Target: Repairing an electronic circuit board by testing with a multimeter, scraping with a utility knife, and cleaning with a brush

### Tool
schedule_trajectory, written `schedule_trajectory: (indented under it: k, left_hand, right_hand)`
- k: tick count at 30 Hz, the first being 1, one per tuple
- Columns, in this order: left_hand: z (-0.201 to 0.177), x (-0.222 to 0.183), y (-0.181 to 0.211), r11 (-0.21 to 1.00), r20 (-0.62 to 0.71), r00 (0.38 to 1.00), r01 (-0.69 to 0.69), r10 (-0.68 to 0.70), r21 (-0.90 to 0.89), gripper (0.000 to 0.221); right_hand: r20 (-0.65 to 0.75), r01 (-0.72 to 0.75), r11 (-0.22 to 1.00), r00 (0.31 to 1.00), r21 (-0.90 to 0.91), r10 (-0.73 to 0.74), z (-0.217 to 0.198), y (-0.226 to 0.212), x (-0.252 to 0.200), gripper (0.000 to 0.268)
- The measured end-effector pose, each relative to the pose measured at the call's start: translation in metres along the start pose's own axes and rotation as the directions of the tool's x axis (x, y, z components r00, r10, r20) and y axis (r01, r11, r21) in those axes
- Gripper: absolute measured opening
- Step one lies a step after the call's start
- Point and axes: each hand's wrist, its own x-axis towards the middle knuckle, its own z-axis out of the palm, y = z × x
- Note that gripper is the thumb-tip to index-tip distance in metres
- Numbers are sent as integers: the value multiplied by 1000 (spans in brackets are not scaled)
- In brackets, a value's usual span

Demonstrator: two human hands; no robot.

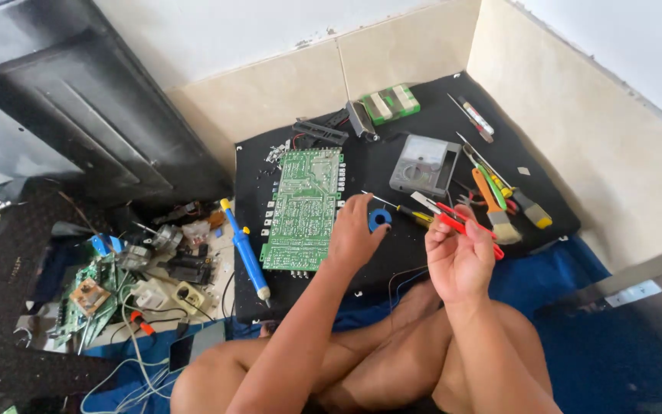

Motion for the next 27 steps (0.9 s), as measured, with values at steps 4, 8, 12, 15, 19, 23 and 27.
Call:
schedule_trajectory:
  k: [4, 8, 12, 15, 19, 23, 27]
  left_hand:
    - [-55, -33, -29, 991, -93, 991, -92, 101, 97, 73]
    - [-121, -65, -58, 936, 141, 981, 82, -137, 343, 98]
    - [-126, -88, -80, 883, 282, 913, 147, -294, 445, 100]
    - [-105, -94, -93, 885, 119, 967, 151, -224, 440, 80]
    - [-92, -97, -68, 917, 6, 986, 150, -164, 370, 69]
    - [-73, -109, -60, 939, -93, 994, 92, -65, 330, 63]
    - [-68, -123, -62, 953, -180, 982, 1, 56, 302, 59]
  right_hand:
    - [12, 8, 999, 1000, -48, -8, -2, -1, 1, 28]
    - [27, 64, 975, 998, -213, -60, -15, 13, 14, 28]
    - [28, 28, 970, 999, -242, -22, -6, 23, 16, 25]
    - [22, 5, 958, 1000, -286, 2, -13, 29, 12, 22]
    - [21, 16, 934, 1000, -358, -9, -21, 22, 0, 20]
    - [96, 153, 878, 988, -454, -122, -19, 12, -9, 28]
    - [145, 268, 806, 963, -527, -225, 1, 10, -21, 28]
